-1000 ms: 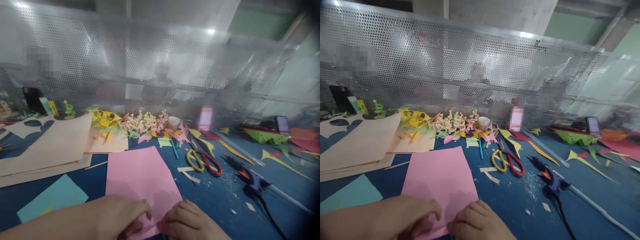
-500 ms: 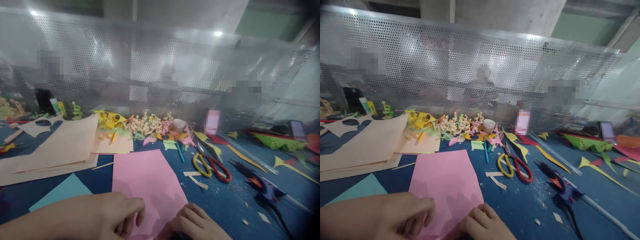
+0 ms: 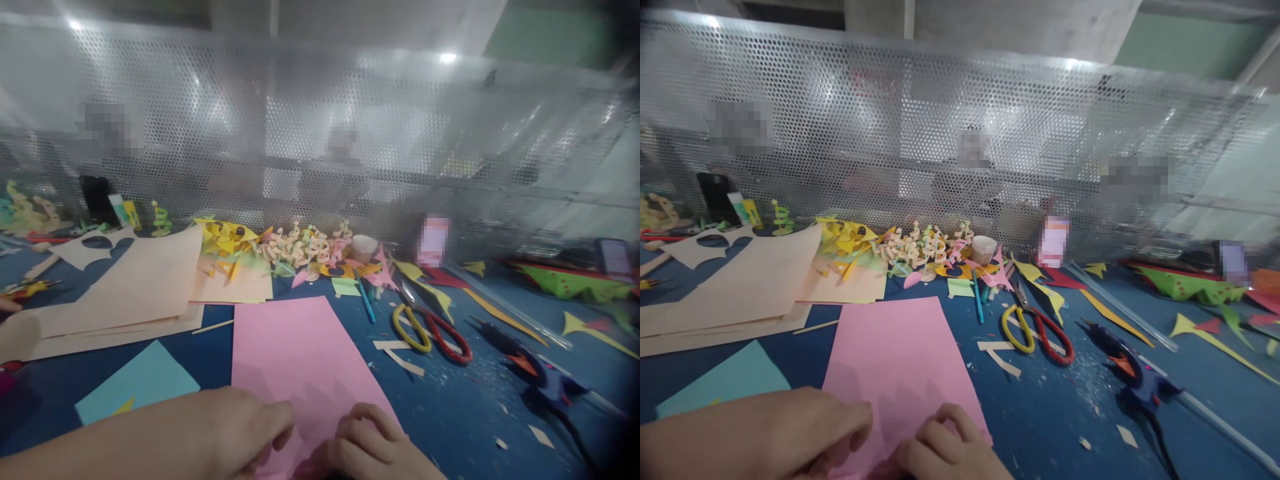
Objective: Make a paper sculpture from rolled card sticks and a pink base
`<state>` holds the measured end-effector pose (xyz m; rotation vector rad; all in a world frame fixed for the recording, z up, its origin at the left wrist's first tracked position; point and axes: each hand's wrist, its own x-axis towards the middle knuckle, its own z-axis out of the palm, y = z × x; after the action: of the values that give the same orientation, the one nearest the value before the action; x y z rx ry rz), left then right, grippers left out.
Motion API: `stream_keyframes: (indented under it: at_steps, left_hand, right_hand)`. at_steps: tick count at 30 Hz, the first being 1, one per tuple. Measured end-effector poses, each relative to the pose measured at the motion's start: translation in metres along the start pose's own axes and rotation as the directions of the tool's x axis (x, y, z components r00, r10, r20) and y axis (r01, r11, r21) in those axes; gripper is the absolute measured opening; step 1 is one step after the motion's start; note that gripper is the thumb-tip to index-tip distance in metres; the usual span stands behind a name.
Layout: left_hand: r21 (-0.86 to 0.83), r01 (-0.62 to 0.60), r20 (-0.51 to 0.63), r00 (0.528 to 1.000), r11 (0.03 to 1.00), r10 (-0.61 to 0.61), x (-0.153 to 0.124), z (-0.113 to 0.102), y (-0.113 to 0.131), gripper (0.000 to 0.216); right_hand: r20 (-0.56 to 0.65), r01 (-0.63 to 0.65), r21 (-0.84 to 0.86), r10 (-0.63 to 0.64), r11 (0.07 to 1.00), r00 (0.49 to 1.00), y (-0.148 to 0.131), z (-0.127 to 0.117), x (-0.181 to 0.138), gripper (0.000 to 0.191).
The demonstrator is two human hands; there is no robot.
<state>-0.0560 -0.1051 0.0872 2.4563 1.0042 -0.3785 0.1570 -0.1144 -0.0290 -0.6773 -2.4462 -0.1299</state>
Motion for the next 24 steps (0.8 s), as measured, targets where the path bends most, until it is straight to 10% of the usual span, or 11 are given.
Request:
stream_keyframes:
  at_steps: [24]
  left_hand:
    - [0.015, -0.079, 0.079, 0.994, 0.997, 0.078, 0.001, -0.010, -0.021, 0.031]
  right_hand:
    - [0.145, -0.008, -0.172, 0.034, 0.985, 0.989, -0.008, 0.007, 0.008, 0.030]
